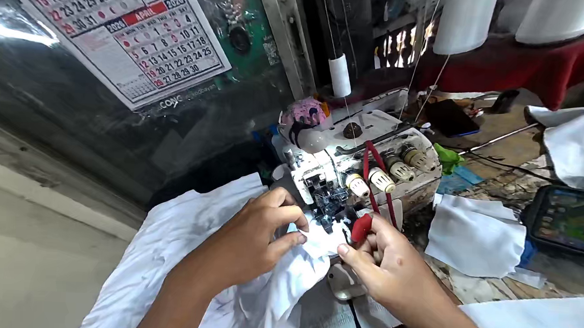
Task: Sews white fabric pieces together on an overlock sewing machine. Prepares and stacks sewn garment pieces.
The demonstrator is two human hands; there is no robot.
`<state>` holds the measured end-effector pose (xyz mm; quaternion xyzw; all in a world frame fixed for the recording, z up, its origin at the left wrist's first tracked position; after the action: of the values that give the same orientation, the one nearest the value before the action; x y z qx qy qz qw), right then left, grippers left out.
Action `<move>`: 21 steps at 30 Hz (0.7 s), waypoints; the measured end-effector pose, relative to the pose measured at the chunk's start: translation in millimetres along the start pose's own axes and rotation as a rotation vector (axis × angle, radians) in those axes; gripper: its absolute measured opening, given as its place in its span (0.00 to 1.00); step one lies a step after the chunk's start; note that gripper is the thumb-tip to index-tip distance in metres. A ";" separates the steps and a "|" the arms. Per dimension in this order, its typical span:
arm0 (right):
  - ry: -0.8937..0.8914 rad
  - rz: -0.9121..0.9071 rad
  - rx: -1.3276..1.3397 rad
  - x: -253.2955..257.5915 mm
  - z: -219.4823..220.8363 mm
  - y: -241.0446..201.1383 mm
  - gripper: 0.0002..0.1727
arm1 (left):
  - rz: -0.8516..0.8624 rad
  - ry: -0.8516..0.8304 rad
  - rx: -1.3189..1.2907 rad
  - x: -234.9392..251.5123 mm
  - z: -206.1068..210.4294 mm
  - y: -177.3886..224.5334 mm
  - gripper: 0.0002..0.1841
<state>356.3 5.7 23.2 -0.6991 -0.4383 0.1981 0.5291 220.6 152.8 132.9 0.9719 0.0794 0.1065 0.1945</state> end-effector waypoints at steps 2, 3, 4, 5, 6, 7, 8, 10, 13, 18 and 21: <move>0.012 -0.083 -0.116 -1.8 -7.7 -15.1 0.16 | 0.044 0.005 -0.061 2.9 -6.6 3.9 0.06; -0.002 -0.121 -0.160 -1.4 -9.7 -24.6 0.16 | 0.059 0.003 -0.089 3.3 -8.2 6.1 0.06; -0.047 -0.148 -0.187 0.3 -9.5 -33.6 0.16 | 0.068 0.002 -0.116 3.4 -9.4 8.5 0.06; -0.118 -0.152 -0.188 3.7 -7.1 -41.0 0.16 | 0.074 0.001 -0.137 3.3 -10.4 11.0 0.05; -0.196 -0.138 -0.172 8.0 -3.2 -47.5 0.15 | 0.072 0.000 -0.142 3.1 -10.9 13.6 0.05; -0.258 -0.126 -0.145 12.2 0.4 -53.6 0.14 | 0.070 0.002 -0.128 2.9 -11.1 16.3 0.06; -0.307 -0.114 -0.109 15.2 2.8 -59.8 0.13 | 0.071 0.003 -0.110 2.8 -11.1 19.3 0.06; -0.348 -0.123 -0.071 15.6 2.2 -71.2 0.11 | 0.098 0.013 -0.090 3.7 -11.7 26.3 0.05; -0.347 -0.170 -0.161 16.1 -2.3 -76.7 0.11 | 0.126 0.001 -0.044 5.3 -12.0 35.2 0.05; -0.257 -0.246 -0.118 13.8 -7.0 -70.8 0.14 | 0.138 -0.020 -0.012 7.9 -12.9 37.9 0.05; -0.154 -0.261 -0.129 14.5 -6.8 -59.1 0.18 | 0.152 0.006 -0.036 4.0 -10.4 33.3 0.05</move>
<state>345.3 17.1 82.4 -0.6515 -0.5765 0.1523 0.4691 225.8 126.9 156.1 0.9711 0.0039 0.1253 0.2029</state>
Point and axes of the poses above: each hand's wrist, its own x-axis towards the middle knuckle, its own z-axis out of the palm, y = z × x, the point moved 6 cm from there along x, towards the middle knuckle, and after that the axes turned 14 degrees about -x, right-handed, at the moved point
